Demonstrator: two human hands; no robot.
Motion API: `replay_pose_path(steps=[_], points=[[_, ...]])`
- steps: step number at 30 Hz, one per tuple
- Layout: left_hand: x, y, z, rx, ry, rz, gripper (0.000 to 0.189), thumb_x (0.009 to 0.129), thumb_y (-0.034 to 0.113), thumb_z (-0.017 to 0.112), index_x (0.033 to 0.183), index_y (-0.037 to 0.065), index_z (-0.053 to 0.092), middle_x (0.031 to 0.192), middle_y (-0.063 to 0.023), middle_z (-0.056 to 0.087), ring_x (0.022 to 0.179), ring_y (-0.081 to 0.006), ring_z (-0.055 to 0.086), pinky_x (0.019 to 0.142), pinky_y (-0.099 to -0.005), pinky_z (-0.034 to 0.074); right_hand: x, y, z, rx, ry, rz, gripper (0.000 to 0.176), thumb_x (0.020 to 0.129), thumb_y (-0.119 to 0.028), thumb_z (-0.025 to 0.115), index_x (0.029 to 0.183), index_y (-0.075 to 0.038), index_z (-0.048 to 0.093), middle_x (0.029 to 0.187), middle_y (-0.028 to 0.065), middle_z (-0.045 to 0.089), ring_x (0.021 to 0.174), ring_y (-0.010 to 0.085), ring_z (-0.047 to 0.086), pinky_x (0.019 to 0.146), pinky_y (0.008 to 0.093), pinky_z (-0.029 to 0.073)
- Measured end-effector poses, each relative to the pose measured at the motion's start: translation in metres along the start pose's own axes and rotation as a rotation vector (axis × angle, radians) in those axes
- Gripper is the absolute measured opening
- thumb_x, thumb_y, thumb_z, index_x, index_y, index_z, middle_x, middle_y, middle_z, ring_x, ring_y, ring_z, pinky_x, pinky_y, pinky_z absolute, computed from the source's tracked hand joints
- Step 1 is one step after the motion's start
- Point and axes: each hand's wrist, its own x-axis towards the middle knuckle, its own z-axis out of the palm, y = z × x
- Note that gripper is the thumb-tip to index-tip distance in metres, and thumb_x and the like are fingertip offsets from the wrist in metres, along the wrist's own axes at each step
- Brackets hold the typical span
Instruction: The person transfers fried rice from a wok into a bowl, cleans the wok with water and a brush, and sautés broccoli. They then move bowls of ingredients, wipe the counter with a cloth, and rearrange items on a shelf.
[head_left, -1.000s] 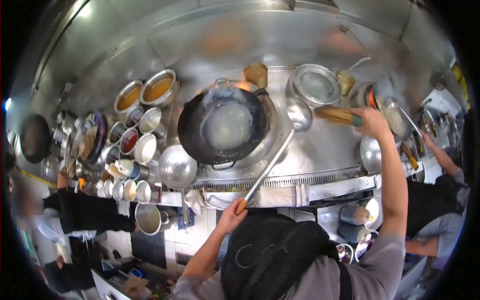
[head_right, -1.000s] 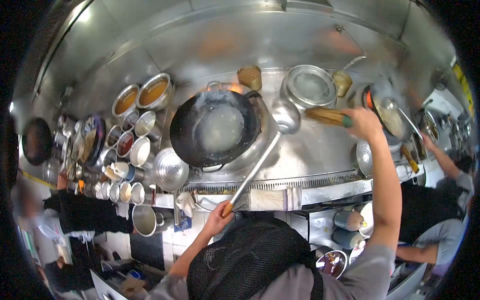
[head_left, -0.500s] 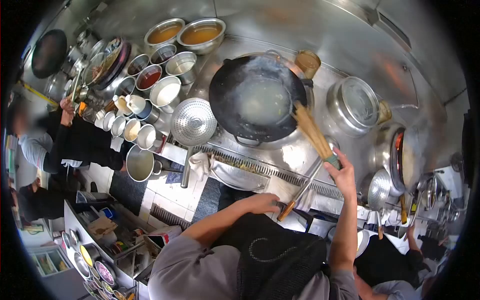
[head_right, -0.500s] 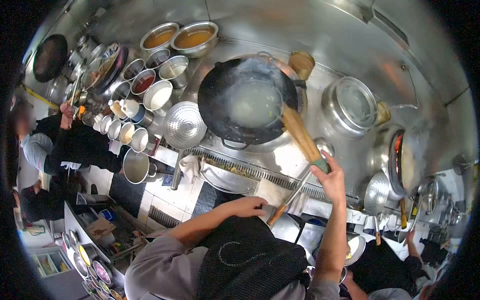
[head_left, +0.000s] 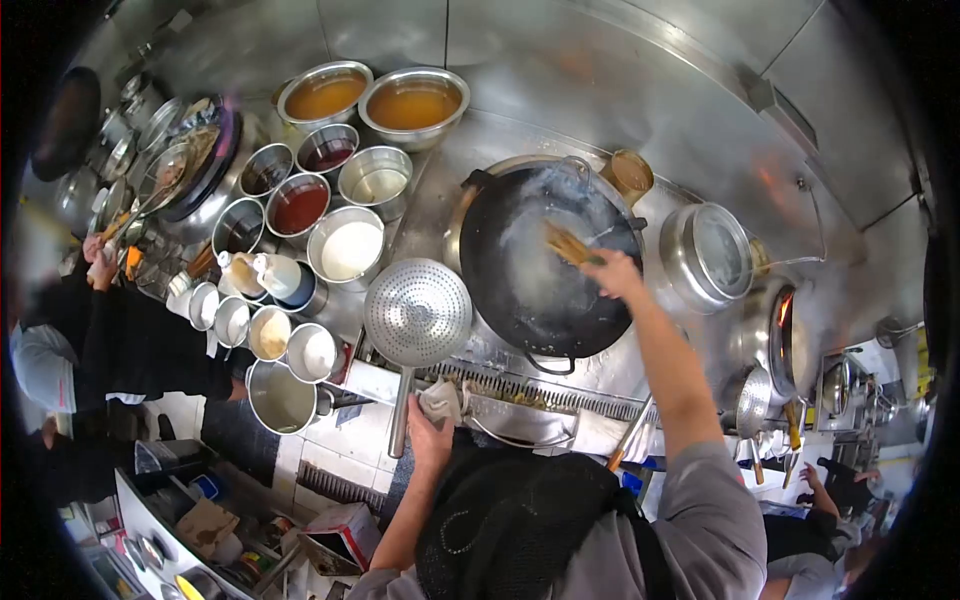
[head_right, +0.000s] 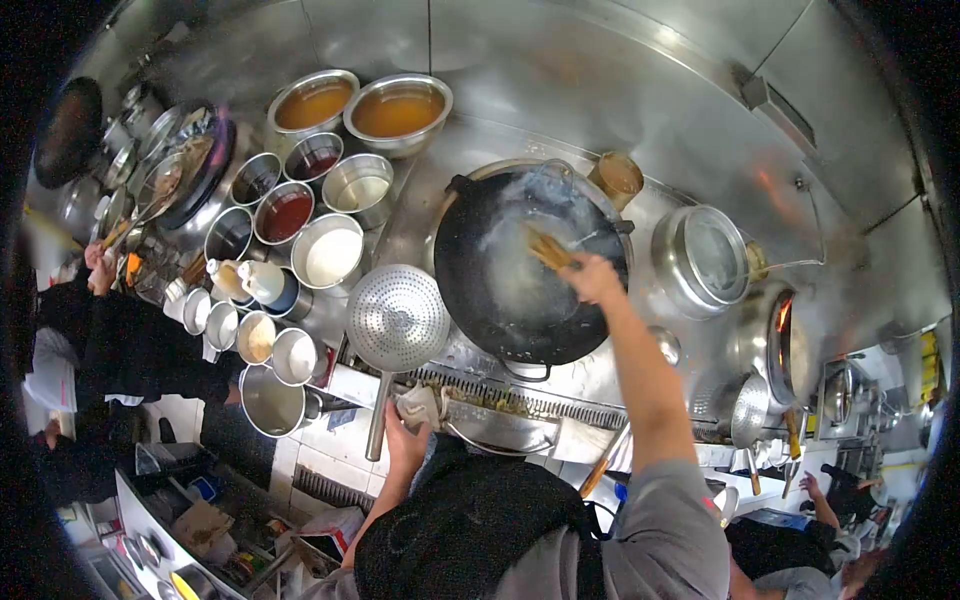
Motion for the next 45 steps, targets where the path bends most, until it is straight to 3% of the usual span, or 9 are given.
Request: replay_pose_path(steps=[5,9,14,19,25,30,36,42,45], points=[[0.028,-0.009,-0.003,0.019,-0.155,-0.033,0.07,0.078,0.017,0.075,0.134,-0.006,0.04,0.128,-0.0266,0.052,0.117,-0.0406,0.053,0.1,-0.0452,0.042,-0.02,0.041,0.049,-0.105,0.009,-0.237,0.063,0.077,-0.044,0.074,0.131,-0.015,0.06,0.106,0.015,0.07,0.09,0.0221,0.069,0.056,0.034,0.058],[0.035,0.003,-0.006,-0.726,-0.355,-0.406,0.048,0.089,0.02,0.066,0.128,-0.002,0.05,0.117,-0.0166,0.062,0.103,-0.0299,0.062,0.09,-0.0405,0.05,-0.029,0.066,-0.062,-0.125,-0.239,0.019,0.064,0.075,-0.047,0.077,0.128,-0.015,0.062,0.105,0.0087,0.07,0.082,0.019,0.067,0.059,0.0331,0.059],[0.035,0.067,-0.005,-1.322,-0.563,-0.739,0.048,0.099,0.031,0.054,0.135,0.0,0.045,0.123,-0.0171,0.059,0.107,-0.0286,0.062,0.097,-0.04,0.05,0.037,0.073,-0.07,0.012,0.062,-0.036,0.058,0.077,-0.043,0.077,0.125,-0.013,0.065,0.107,0.0137,0.07,0.087,0.0226,0.069,0.062,0.0351,0.06],[0.037,0.157,0.039,-1.227,-0.578,-0.731,0.06,0.098,0.052,0.043,0.141,0.01,0.035,0.132,-0.0156,0.051,0.114,-0.0324,0.057,0.096,-0.0486,0.05,0.028,0.014,0.028,0.087,0.164,-0.141,0.057,0.083,-0.045,0.068,0.129,-0.012,0.06,0.112,0.0223,0.066,0.105,0.0347,0.065,0.09,0.0414,0.051],[0.045,0.158,0.126,-1.064,-0.48,-0.509,0.029,0.097,0.015,0.056,0.124,0.006,0.048,0.107,-0.0076,0.061,0.091,-0.0218,0.062,0.082,-0.0413,0.055,-0.032,0.01,0.083,0.034,0.04,-0.365,0.06,0.084,-0.044,0.066,0.133,-0.012,0.055,0.115,0.0227,0.065,0.107,0.0409,0.062,0.094,0.0445,0.048],[0.045,0.169,0.12,-0.942,-0.322,-0.368,0.027,0.084,0.002,0.059,0.111,0.0,0.056,0.099,-0.0062,0.064,0.087,-0.0168,0.062,0.077,-0.0322,0.052,-0.087,0.066,0.016,-0.231,-0.172,-0.429,0.056,0.082,-0.044,0.068,0.13,-0.016,0.059,0.111,0.0186,0.067,0.101,0.04,0.064,0.089,0.0464,0.051],[0.048,0.141,0.133,-0.894,-0.321,-0.345,0.032,0.081,0.001,0.059,0.112,0.0,0.054,0.098,-0.006,0.064,0.089,-0.0165,0.061,0.079,-0.033,0.05,-0.031,0.085,-0.053,-0.626,0.264,-0.176,0.048,0.088,-0.04,0.063,0.132,-0.023,0.055,0.104,0.0256,0.065,0.096,0.042,0.065,0.084,0.0491,0.053],[0.06,0.138,0.124,-0.895,-0.411,-0.416,0.033,0.082,0.003,0.058,0.115,0.002,0.053,0.099,-0.0065,0.062,0.088,-0.017,0.06,0.08,-0.032,0.051,0.063,0.031,0.082,-0.13,0.364,-0.286,0.061,0.087,-0.045,0.063,0.138,-0.013,0.05,0.085,0.0235,0.069,0.076,0.0355,0.069,0.072,0.0487,0.055],[0.065,0.131,0.122,-0.913,-0.461,-0.425,0.033,0.086,0.005,0.059,0.117,0.003,0.051,0.099,-0.0058,0.061,0.089,-0.0165,0.06,0.077,-0.0317,0.052,-0.006,-0.036,0.074,0.361,0.017,-0.069,0.064,0.086,-0.043,0.065,0.138,-0.008,0.05,0.07,0.0185,0.066,0.06,0.0264,0.067,0.067,0.0417,0.056]])
